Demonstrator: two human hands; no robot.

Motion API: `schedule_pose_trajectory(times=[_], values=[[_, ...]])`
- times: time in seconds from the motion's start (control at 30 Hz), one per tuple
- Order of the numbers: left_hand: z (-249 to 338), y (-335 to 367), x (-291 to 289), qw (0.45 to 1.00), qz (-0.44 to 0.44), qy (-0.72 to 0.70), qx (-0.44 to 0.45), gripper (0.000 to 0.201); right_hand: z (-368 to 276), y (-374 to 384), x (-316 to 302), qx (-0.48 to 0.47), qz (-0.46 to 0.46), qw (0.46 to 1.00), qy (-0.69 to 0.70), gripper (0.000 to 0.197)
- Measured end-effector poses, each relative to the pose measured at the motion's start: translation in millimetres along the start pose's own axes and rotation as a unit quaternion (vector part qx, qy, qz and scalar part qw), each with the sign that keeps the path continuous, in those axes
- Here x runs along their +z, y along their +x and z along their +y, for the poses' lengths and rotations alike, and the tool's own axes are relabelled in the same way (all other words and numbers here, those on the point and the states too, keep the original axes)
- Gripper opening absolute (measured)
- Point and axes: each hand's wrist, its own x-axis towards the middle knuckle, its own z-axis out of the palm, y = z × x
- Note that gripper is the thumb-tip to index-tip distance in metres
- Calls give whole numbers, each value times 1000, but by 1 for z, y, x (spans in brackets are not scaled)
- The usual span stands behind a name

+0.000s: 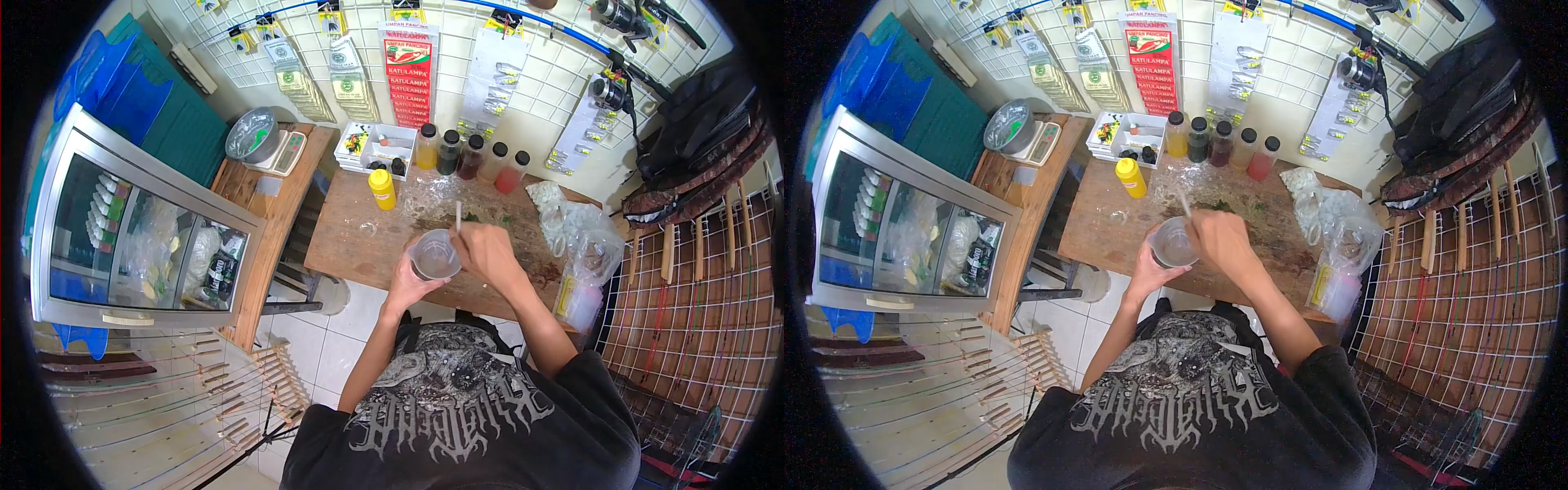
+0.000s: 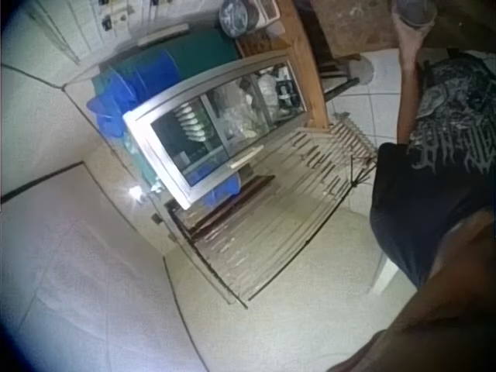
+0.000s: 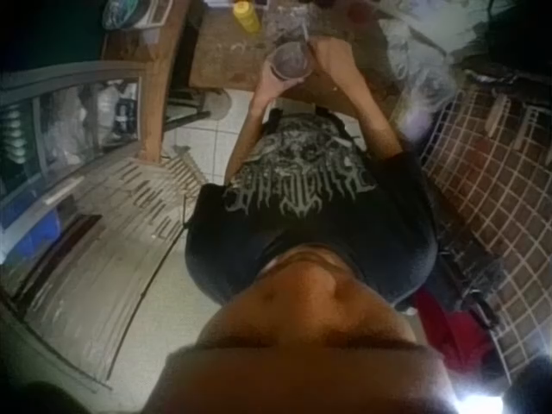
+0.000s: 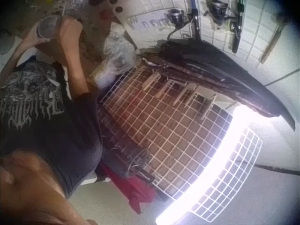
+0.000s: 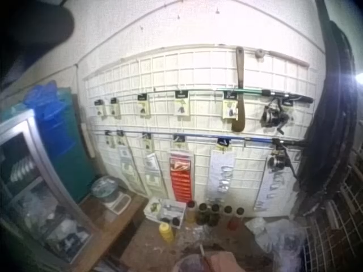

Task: Preparing and mixing fishing attractant liquids and organizing bottles.

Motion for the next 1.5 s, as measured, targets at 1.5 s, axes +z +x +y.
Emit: schedule_pose_trajectory(times=[1.5], values=[[3,2,-4,1000,-3,12,-8,91,3,8,11,-48,60,994,82,10]])
